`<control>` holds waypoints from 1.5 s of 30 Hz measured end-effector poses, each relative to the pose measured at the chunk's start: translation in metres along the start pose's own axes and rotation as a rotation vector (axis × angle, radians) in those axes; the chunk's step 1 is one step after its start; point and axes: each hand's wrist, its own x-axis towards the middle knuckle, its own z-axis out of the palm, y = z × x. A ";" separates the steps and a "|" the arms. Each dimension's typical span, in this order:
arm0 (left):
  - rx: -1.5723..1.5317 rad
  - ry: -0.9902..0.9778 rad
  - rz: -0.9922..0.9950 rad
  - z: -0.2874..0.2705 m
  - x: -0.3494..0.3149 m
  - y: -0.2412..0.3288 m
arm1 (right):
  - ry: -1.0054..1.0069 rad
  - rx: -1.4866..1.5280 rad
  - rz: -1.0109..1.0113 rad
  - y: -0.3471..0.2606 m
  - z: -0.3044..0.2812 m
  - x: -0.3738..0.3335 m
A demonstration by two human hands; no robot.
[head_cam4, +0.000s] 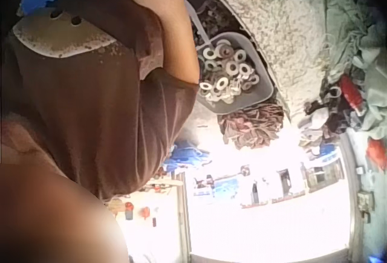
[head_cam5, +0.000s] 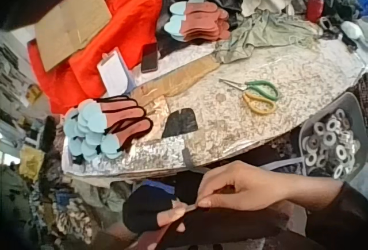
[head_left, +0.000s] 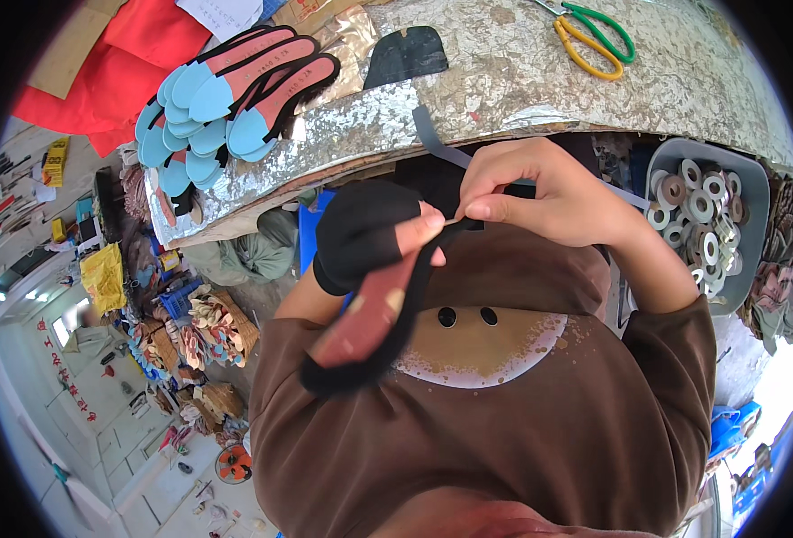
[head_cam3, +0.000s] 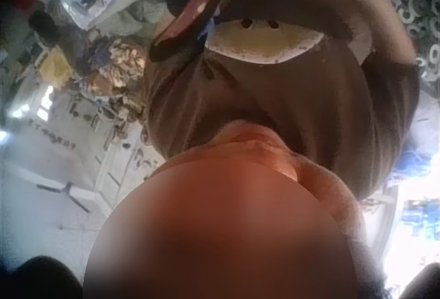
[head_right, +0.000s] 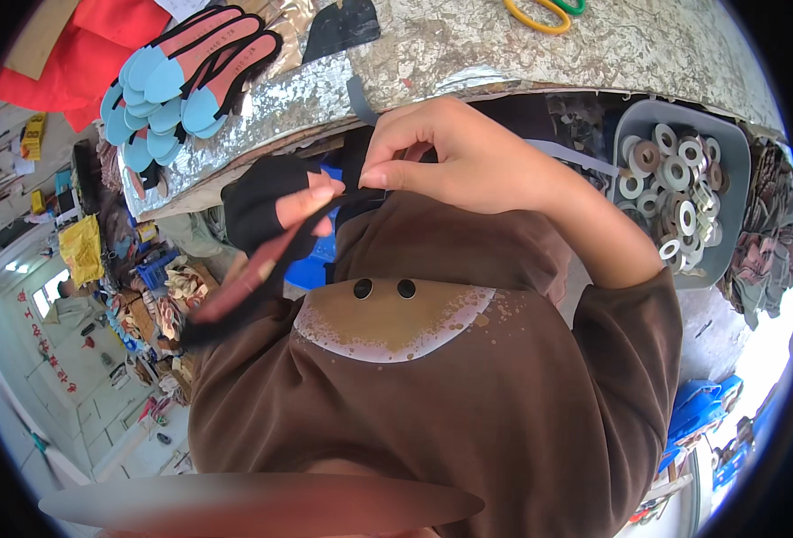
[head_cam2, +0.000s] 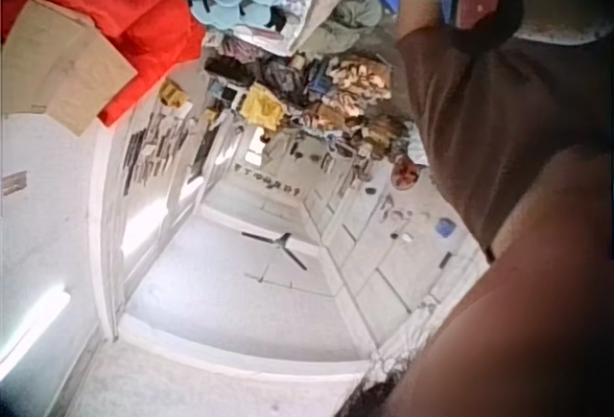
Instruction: Applying and trimming adhesive tape along the edge of shoe insoles.
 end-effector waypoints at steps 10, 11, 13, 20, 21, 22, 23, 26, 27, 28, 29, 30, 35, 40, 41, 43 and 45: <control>0.391 -0.210 0.416 0.009 0.005 0.021 | -0.115 -0.072 -0.173 0.000 -0.008 -0.008; 0.388 -0.208 0.414 0.009 0.006 0.022 | -0.106 -0.040 -0.175 0.001 -0.007 -0.010; 0.417 -0.245 0.436 0.007 0.006 0.023 | -0.086 -0.041 -0.149 0.000 -0.006 -0.012; 0.382 -0.175 0.536 0.018 0.008 0.024 | -0.024 0.406 0.072 0.020 0.009 -0.014; 0.367 -0.158 0.561 0.020 0.007 0.024 | -0.024 0.408 0.073 0.024 0.010 -0.013; 0.350 -0.141 0.587 0.021 0.006 0.024 | -0.065 0.400 0.077 0.028 0.010 -0.012; 0.348 -0.143 0.587 0.021 0.006 0.025 | -0.106 0.392 0.081 0.032 0.010 -0.012; 0.380 -0.142 0.576 0.023 0.004 0.024 | -0.179 0.559 0.243 0.039 0.012 -0.011; 0.360 -0.126 0.552 0.026 0.002 0.022 | -0.205 0.571 0.243 0.049 0.012 -0.011; 0.344 -0.109 0.528 0.027 0.001 0.021 | -0.203 0.569 0.241 0.054 0.013 -0.010; 0.344 -0.109 0.532 0.028 -0.001 0.021 | -0.075 0.469 0.246 0.057 0.014 -0.010; 0.310 -0.065 0.423 0.028 -0.002 0.022 | 0.052 0.369 0.251 0.060 0.015 -0.009; 0.033 0.120 -0.106 0.022 -0.006 0.015 | 0.518 -0.023 -0.306 0.037 0.011 -0.014; -0.039 0.301 -0.405 0.032 -0.008 0.024 | 0.261 -0.486 -0.424 0.011 0.008 -0.007; -0.059 0.379 -0.471 0.034 -0.005 0.025 | 0.237 -0.491 -0.405 0.013 0.010 -0.006; -0.111 0.446 -0.526 0.039 -0.001 0.024 | 0.212 -0.403 -0.397 0.021 0.017 -0.003; -0.186 0.574 -0.594 0.046 0.002 0.019 | 0.271 -0.453 -0.350 0.025 0.024 -0.005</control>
